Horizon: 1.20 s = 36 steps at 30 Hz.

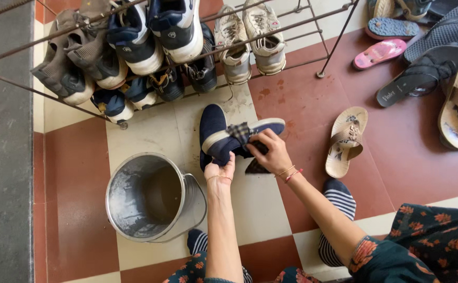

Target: The person sits on the floor and scrubs a pair of blue slip-on shoes with a cloth dipped in a bucket of water. After cleaning, the shoes are placed on a metal shoe rack. The person then cleans a pair of black flip-flops and places them on the rack as well.

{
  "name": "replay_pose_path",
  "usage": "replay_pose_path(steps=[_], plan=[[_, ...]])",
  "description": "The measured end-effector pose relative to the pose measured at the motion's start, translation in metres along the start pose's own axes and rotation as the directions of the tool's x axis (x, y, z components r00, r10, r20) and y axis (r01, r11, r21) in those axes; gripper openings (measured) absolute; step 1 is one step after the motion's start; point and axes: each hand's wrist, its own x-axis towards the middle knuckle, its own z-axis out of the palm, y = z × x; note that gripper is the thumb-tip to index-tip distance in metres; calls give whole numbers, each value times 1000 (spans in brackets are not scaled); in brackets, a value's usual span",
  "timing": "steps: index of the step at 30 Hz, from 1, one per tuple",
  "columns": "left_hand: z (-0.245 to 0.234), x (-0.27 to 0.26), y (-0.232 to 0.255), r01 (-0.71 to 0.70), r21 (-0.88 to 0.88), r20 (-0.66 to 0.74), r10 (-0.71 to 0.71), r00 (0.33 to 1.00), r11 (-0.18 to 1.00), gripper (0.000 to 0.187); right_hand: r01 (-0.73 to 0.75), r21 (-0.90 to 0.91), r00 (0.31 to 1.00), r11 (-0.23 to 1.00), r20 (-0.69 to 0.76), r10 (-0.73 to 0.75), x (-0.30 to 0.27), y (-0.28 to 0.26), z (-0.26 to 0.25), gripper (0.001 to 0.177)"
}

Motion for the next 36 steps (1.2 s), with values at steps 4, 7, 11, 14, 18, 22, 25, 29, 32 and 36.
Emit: replay_pose_path(steps=[4,7,11,14,18,22,25,29,32,36], plan=[[4,4,-1,32,-6,25,-32,999,999,25,24,-21,998,1000,-59,-25,15,0,-18,24],[2,2,0,11,47,6,-12,1000,999,26,-40,-119,996,992,-82,31,19,5,-27,27],[1,5,-3,26,18,2,-26,1000,1000,25,-3,-21,1000,1000,4,3,16,6,-17,28],[-3,7,-1,31,18,22,-32,999,999,26,-34,-44,999,998,23,35,14,4,-13,28],[-1,9,-3,4,60,17,-5,1000,998,26,-78,-84,995,993,-67,72,23,2,-23,30],[1,9,-5,19,-6,-24,-19,1000,1000,26,-64,-28,998,998,-30,63,23,1,-17,35],[0,5,-5,25,15,-40,-24,999,1000,27,-123,-65,991,990,41,126,19,1,-10,33],[4,0,-7,35,35,43,-36,998,999,26,-148,-211,989,966,-48,141,27,1,-22,34],[10,1,-12,38,35,58,-40,998,999,27,-94,-175,993,980,-85,81,32,-8,-30,35],[5,4,-11,14,85,51,-19,999,996,30,83,7,996,996,36,-84,24,-30,-5,24]])
